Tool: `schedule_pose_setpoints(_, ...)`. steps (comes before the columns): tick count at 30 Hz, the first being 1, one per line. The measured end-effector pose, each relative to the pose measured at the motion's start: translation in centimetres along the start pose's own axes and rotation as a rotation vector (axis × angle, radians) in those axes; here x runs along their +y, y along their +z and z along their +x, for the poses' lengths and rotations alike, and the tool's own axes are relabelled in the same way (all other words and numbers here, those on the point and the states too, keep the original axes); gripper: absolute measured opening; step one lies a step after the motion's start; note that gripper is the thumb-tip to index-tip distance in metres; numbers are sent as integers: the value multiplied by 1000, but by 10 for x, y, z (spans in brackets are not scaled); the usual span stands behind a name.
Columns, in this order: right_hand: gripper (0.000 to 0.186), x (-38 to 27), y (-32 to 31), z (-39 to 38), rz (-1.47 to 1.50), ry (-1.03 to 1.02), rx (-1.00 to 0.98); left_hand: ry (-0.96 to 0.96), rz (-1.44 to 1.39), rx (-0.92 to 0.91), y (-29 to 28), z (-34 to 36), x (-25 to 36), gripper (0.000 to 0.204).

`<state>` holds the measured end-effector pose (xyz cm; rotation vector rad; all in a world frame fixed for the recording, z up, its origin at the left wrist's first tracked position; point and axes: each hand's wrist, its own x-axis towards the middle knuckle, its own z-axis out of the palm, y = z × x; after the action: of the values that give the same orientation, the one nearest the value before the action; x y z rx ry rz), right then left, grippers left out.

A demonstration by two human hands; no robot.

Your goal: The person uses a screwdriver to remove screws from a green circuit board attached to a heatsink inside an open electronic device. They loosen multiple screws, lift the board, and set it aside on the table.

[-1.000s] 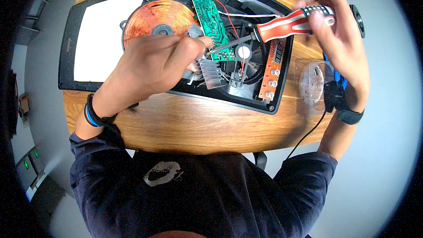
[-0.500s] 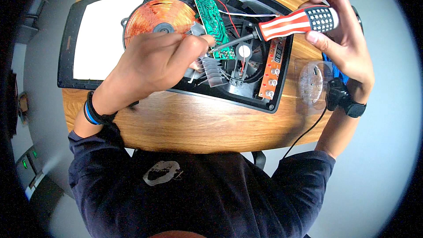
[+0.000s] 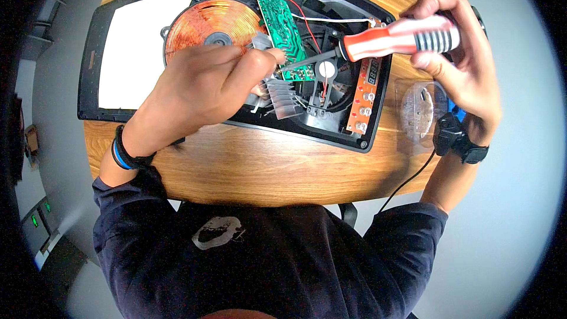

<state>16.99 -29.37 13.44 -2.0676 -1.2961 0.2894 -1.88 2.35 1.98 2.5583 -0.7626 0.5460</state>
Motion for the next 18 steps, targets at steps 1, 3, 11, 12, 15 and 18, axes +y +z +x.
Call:
schedule_pose_setpoints(1,43,-4,3,-2,-32,160,69,3,8,-6,-1,1,0,31)
schedule_pose_setpoints(3,38,-12,8,-2,5,253,97,2,71,-55,-7,1,1,31)
schedule_pose_setpoints(11,59,-4,8,-4,52,-15,62,-9,37,-13,1,1,1,30)
schedule_pose_setpoints(12,60,-6,9,-5,30,56,82,-12,39,-18,1,0,1,30)
schedule_pose_setpoints(15,63,-7,7,-6,62,187,130,-4,41,-19,-1,1,2,32)
schedule_pose_setpoints(18,64,-9,7,-5,119,12,93,8,53,-12,-3,2,2,33)
